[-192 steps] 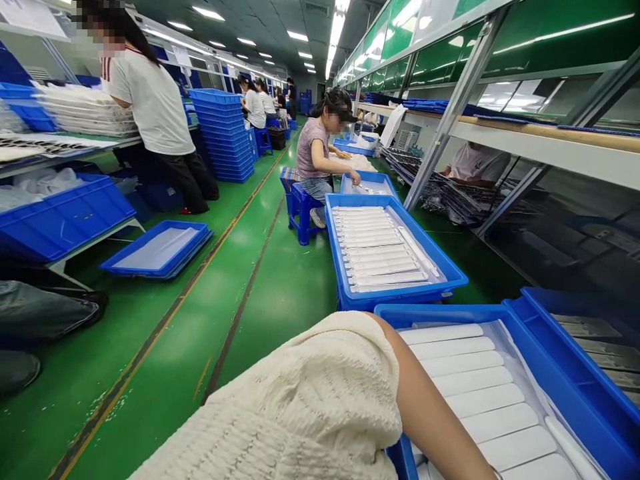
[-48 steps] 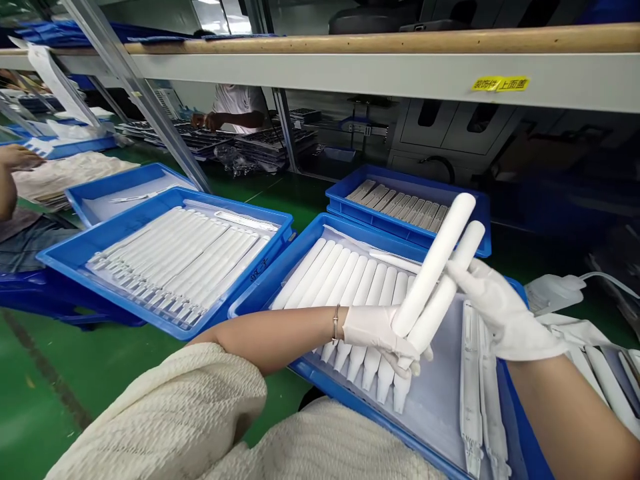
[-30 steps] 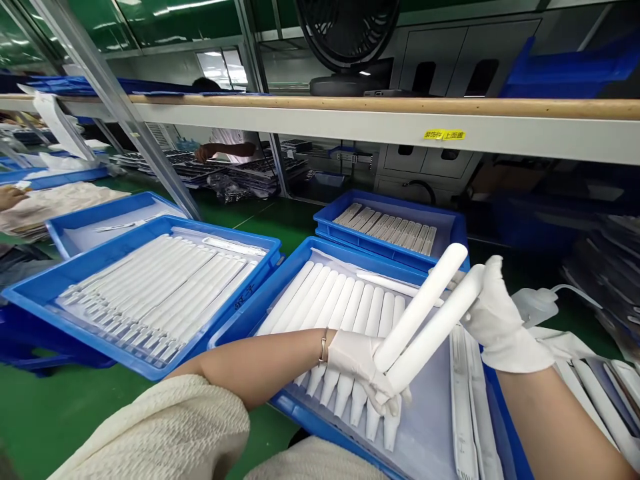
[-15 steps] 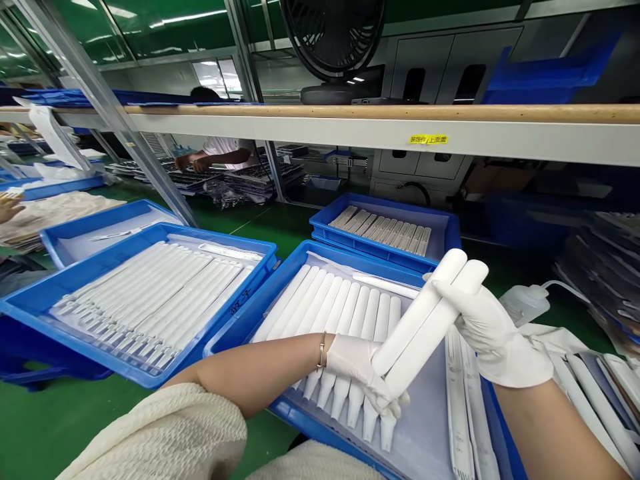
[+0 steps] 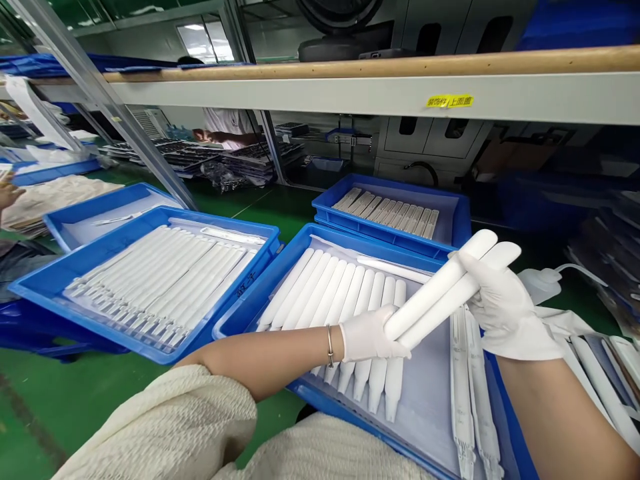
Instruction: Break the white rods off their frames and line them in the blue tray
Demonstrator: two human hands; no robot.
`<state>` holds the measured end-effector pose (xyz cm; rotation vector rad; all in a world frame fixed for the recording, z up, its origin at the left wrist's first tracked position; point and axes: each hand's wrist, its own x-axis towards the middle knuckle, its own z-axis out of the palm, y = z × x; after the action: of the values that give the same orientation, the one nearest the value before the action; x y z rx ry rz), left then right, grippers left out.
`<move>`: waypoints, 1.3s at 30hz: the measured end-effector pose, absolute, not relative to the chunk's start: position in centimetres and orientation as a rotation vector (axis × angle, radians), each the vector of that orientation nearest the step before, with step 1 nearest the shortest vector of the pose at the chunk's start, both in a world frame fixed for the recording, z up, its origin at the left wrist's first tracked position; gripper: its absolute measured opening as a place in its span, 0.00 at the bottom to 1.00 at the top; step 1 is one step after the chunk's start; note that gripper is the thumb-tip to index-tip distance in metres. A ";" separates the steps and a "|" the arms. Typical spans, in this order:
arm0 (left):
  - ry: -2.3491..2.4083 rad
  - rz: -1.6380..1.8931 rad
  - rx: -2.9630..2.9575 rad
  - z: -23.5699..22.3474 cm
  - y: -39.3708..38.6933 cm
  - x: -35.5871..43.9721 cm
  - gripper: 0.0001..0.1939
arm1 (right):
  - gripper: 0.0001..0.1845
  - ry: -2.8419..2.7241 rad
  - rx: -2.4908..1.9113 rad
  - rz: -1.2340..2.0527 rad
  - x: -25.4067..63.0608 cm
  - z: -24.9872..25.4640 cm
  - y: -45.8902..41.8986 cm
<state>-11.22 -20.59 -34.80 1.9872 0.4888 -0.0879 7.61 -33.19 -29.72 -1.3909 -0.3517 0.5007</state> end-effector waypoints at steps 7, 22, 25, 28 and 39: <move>0.412 -0.198 1.968 -34.7 -20.2 -11.4 0.32 | 0.14 -0.149 -1.350 0.515 6.6 -28.9 -32.8; 0.183 -0.372 1.062 -36.5 -18.9 -10.9 0.32 | 0.25 -0.181 -1.194 0.791 7.7 -29.4 -33.0; 0.176 -0.377 1.144 -36.5 -19.0 -11.2 0.33 | 0.24 -0.181 -1.203 0.805 7.4 -29.1 -33.0; 0.057 -0.421 1.259 -36.3 -19.0 -11.5 0.31 | 0.22 -0.198 -1.213 0.815 7.2 -28.8 -33.1; 0.178 -0.426 1.556 -35.4 -19.4 -11.1 0.17 | 0.23 -0.320 -1.260 0.768 6.8 -29.3 -33.3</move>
<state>-11.14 -19.42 -35.37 1.5565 0.1782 -0.4265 6.85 -33.26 -29.26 -1.2597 -0.3197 0.7679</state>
